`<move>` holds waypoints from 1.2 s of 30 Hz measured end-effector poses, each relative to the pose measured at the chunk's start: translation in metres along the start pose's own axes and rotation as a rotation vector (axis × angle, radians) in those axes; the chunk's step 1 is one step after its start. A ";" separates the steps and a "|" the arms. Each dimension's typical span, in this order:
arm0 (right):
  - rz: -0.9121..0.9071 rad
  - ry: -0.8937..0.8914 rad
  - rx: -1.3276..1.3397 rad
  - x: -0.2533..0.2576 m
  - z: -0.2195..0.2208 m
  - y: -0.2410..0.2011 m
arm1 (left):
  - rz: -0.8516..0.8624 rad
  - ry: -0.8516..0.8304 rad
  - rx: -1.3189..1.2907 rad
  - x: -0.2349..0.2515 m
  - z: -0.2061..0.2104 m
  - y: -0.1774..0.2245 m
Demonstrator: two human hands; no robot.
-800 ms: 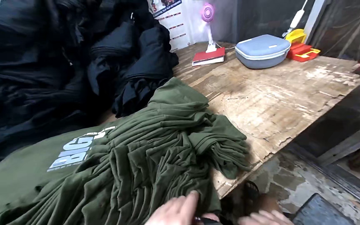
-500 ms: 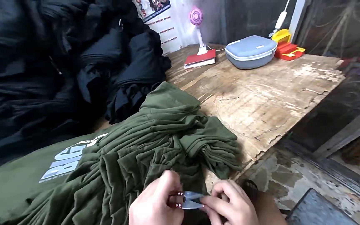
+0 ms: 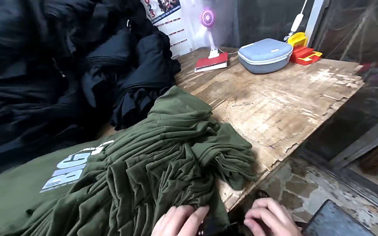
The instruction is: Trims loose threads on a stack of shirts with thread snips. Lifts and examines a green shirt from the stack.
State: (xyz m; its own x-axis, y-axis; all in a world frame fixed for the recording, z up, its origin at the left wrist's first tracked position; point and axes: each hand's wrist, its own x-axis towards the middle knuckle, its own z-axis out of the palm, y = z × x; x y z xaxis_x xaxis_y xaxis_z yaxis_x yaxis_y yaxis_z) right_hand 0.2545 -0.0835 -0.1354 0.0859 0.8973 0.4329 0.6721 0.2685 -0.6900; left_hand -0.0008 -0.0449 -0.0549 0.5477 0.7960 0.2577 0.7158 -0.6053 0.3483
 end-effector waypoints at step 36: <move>-0.157 0.232 0.404 0.032 0.060 -0.062 | -0.132 0.165 -0.149 0.011 -0.015 -0.013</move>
State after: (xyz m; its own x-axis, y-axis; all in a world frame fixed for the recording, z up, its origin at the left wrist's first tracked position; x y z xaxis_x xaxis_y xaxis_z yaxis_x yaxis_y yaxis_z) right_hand 0.1718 -0.0504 -0.1132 0.1992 0.7456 0.6359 0.3548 0.5500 -0.7560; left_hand -0.0104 -0.0283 -0.0434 0.3672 0.8656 0.3405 0.6980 -0.4984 0.5142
